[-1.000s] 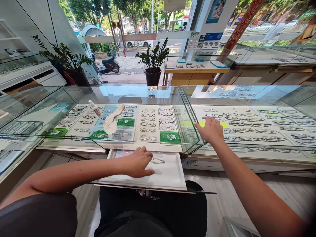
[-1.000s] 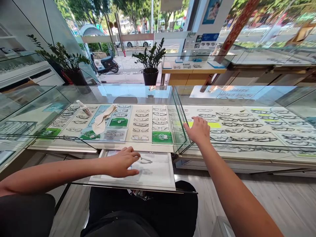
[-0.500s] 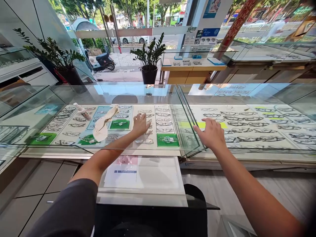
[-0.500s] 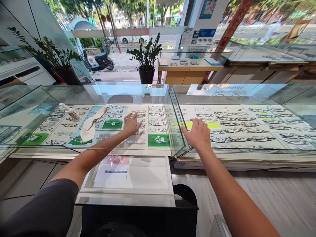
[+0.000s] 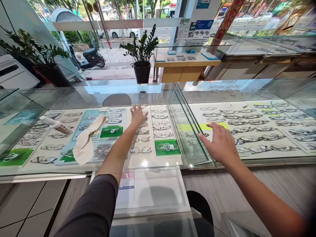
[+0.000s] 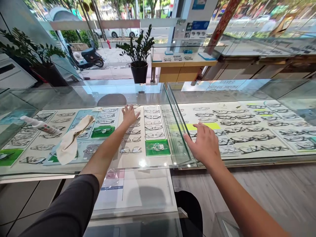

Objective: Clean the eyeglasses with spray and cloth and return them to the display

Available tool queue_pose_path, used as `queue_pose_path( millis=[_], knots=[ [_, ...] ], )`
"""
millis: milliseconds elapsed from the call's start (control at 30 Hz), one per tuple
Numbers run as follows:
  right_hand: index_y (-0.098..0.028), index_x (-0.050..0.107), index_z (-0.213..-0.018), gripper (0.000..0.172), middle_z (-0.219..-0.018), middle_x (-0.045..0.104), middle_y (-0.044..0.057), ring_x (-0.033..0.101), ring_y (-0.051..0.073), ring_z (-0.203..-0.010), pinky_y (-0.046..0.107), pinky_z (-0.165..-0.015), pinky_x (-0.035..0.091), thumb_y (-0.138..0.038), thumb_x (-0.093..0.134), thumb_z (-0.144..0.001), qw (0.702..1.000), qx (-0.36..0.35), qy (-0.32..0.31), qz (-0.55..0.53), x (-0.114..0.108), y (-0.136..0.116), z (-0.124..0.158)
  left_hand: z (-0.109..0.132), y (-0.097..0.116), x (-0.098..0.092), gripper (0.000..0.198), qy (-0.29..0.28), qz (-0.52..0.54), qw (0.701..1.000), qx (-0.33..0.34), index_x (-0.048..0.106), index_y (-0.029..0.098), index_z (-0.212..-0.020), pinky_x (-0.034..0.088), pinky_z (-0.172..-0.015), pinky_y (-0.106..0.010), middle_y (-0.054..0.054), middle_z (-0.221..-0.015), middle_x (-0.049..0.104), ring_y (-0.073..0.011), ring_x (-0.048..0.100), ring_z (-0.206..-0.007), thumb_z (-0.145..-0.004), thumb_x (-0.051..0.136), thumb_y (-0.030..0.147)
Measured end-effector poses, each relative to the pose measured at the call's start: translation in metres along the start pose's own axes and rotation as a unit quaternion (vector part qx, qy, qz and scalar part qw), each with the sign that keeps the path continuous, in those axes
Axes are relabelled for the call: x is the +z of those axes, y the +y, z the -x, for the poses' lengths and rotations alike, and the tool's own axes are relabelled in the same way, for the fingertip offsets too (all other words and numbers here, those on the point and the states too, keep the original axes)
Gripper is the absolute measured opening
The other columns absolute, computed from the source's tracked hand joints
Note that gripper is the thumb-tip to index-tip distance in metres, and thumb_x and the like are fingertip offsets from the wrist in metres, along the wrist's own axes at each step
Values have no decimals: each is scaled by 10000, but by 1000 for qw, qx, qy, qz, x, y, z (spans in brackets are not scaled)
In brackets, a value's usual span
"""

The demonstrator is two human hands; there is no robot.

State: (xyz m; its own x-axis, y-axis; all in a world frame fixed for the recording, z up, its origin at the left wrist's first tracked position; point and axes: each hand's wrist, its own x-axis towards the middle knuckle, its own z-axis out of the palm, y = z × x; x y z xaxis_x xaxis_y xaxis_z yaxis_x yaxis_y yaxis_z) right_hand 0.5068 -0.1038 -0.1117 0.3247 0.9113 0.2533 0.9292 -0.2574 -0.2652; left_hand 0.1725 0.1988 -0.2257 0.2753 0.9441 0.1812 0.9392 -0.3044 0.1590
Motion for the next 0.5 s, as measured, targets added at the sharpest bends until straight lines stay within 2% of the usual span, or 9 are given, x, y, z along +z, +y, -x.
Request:
queue_pose_path(
  millis=[233, 367, 500],
  knots=[
    [-178, 605, -1498, 696, -1619, 599, 218, 552, 446, -1502, 682, -1234, 475, -682, 480, -1034, 1000, 1, -6, 20, -2, 2, 4, -35, 4, 12, 838, -67, 10, 998, -15, 682, 58, -1598, 128, -1358, -691, -273, -1774, 465, -521, 180, -1699, -1119, 359, 665],
    [-168, 600, -1507, 718, -1636, 590, 224, 543, 453, -1525, 686, -1254, 454, -694, 464, -1038, 1000, -7, 1, 15, -3, 3, 5, -36, 1, 20, 810, -74, 20, 997, -12, 743, 94, -1541, 117, -1361, -711, -267, -1743, 502, -535, 182, -1696, -1113, 366, 668],
    [-166, 606, -1495, 725, -1639, 589, 226, 547, 460, -1525, 694, -1255, 447, -706, 461, -1034, 1000, -6, -1, 11, -5, 2, 5, -31, -2, 22, 819, -77, 19, 997, 1, 755, 75, -1516, 130, -1365, -712, -274, -1668, 571, -531, 195, -1695, -1118, 345, 661]
  ],
)
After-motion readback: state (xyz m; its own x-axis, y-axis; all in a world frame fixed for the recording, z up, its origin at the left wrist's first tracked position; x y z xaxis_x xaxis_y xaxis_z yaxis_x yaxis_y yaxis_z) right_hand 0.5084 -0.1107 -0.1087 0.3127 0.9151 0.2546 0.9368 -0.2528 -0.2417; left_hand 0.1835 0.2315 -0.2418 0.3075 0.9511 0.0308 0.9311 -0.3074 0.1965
